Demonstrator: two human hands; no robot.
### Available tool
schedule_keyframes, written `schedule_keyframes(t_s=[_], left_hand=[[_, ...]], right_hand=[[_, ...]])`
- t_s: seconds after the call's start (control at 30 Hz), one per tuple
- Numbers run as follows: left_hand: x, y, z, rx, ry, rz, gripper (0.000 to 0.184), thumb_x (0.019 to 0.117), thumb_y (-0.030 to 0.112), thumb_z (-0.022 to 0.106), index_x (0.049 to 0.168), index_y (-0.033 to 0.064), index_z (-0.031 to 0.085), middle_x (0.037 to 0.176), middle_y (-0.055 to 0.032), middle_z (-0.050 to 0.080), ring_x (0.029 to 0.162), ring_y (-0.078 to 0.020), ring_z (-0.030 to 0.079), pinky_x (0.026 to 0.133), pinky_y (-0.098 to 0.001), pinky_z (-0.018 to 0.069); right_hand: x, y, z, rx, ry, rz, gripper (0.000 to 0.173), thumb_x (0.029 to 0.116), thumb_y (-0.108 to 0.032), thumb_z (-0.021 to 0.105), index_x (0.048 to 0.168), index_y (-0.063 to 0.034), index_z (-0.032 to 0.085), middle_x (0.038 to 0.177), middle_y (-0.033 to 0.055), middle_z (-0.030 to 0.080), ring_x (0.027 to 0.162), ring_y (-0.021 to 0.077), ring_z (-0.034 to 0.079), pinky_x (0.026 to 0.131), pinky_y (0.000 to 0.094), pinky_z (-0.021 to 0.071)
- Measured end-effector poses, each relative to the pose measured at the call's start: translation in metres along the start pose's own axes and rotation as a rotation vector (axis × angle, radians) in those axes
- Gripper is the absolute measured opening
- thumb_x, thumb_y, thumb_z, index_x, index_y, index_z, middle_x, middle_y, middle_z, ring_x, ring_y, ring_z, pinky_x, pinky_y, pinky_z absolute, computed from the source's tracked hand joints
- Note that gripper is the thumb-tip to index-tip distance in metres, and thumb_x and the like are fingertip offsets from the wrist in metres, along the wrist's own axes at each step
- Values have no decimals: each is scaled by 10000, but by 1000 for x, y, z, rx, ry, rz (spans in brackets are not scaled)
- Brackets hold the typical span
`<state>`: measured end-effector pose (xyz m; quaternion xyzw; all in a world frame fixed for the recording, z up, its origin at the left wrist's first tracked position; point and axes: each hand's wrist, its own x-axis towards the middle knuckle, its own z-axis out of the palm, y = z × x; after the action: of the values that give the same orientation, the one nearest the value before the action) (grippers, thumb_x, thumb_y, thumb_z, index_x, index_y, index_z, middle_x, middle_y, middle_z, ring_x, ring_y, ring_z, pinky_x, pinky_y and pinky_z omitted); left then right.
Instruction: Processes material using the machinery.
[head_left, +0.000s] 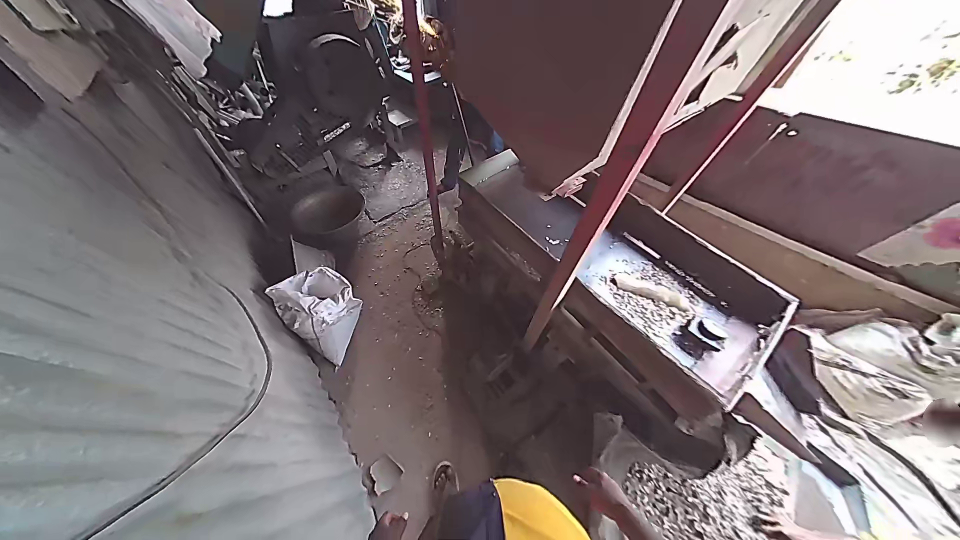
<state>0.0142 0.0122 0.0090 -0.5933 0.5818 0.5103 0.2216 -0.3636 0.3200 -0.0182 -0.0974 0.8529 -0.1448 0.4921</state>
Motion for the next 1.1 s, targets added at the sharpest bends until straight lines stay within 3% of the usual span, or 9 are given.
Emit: schedule_keyframes(t_s=[0.13, 0.27, 0.4, 0.57, 0.8, 1.1], left_hand=[[18, -7, 6, -44, 45, 81, 457, 1064, 318, 566, 1323, -55, 619, 1317, -284, 640, 1267, -394, 605, 1107, -561, 441], [18, 0, 11, -54, 30, 87, 457, 1067, 316, 567, 1340, -48, 610, 1338, -285, 628, 1291, -403, 586, 1116, -570, 427], [24, 3, 15, -52, 12, 110, 452, 1068, 308, 567, 1339, -52, 610, 1350, -281, 625, 1314, -403, 573, 1137, -569, 410], [26, 2, 16, -38, 17, 110, 441, 1066, 309, 569, 1335, -36, 620, 1339, -269, 636, 1301, -394, 585, 1129, -568, 419], [24, 2, 13, -20, 14, 97, 474, 1066, 336, 564, 1347, -43, 605, 1356, -273, 624, 1311, -392, 578, 1133, -568, 417], [25, 11, 15, -9, 3, 93, 478, 1066, 335, 558, 1358, -40, 601, 1365, -269, 622, 1322, -388, 573, 1134, -568, 415]], right_hand=[[-3, -10, -1, 34, 14, -16, 543, 1038, -420, 608, 1423, -39, 587, 1420, 227, 606, 1350, 367, 562, 1145, 555, 418], [-7, -17, 1, 87, 2, -27, 592, 1036, -417, 618, 1464, -16, 538, 1430, 248, 588, 1341, 373, 568, 1139, 543, 431], [-10, -19, 2, 108, -14, -40, 490, 1042, -387, 617, 1400, -53, 602, 1330, 233, 655, 1229, 378, 640, 1060, 565, 488], [-12, -12, 0, 57, -7, -45, 480, 1043, -388, 608, 1391, -57, 621, 1390, 219, 629, 1325, 362, 582, 1129, 562, 432], [-14, -6, -3, -5, -8, -19, 465, 1055, -394, 584, 1367, -54, 638, 1359, 226, 647, 1304, 374, 596, 1121, 572, 431], [-16, -9, 2, 91, 26, -15, 542, 1034, -383, 628, 1423, -8, 582, 1399, 261, 611, 1331, 401, 574, 1134, 577, 425]])
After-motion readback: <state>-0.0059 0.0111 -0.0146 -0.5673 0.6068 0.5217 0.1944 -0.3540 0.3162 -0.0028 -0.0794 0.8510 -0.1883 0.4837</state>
